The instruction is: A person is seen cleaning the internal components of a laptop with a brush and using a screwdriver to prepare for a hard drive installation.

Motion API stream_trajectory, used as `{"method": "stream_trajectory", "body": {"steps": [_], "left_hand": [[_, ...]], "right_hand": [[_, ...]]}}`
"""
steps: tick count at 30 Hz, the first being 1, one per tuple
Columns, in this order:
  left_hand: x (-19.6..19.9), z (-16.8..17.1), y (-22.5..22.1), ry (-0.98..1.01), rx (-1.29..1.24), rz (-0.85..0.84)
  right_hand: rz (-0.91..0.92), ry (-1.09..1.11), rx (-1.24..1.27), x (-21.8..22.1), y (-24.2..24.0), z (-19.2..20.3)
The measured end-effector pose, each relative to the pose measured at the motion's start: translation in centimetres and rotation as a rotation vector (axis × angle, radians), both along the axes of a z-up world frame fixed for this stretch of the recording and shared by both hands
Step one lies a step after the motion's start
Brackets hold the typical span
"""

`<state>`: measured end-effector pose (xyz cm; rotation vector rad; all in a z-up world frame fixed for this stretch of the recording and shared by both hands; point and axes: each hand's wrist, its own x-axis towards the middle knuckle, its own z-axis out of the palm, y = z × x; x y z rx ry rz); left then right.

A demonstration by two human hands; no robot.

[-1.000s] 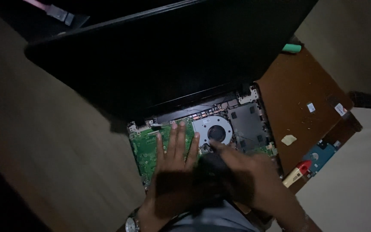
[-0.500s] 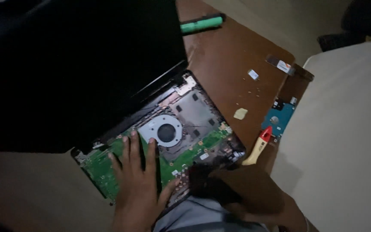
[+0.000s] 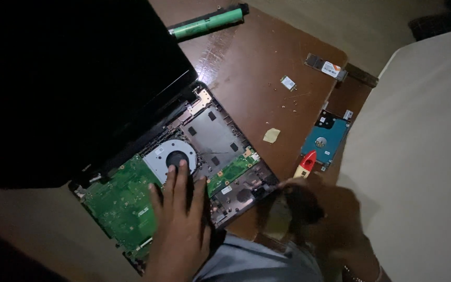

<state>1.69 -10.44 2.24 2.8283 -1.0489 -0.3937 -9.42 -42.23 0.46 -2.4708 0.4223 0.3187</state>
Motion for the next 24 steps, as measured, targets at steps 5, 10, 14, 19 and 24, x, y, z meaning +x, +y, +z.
{"method": "stream_trajectory", "body": {"steps": [5,10,14,19,24], "left_hand": [[0.5,0.6,-0.7,0.028,-0.009,0.010],[1.0,1.2,-1.2,0.028,-0.052,0.034],[1.1,1.6,-1.1,0.049,-0.139,0.087],[0.9,1.6,-1.2,-0.025,-0.170,0.084],[0.7,-0.4,-0.5,-0.221,0.081,-0.001]], "right_hand": [[-0.134,-0.383,-0.092,3.8,-1.9,1.7],[-0.080,-0.576,-0.190,6.8,-3.2,2.6],[-0.141,-0.539,-0.146,7.6,-2.9,2.0],[-0.230,-0.462,-0.089,8.2,-2.0,2.0],[-0.178,-0.513,-0.020,8.2,-1.5,2.5]]}}
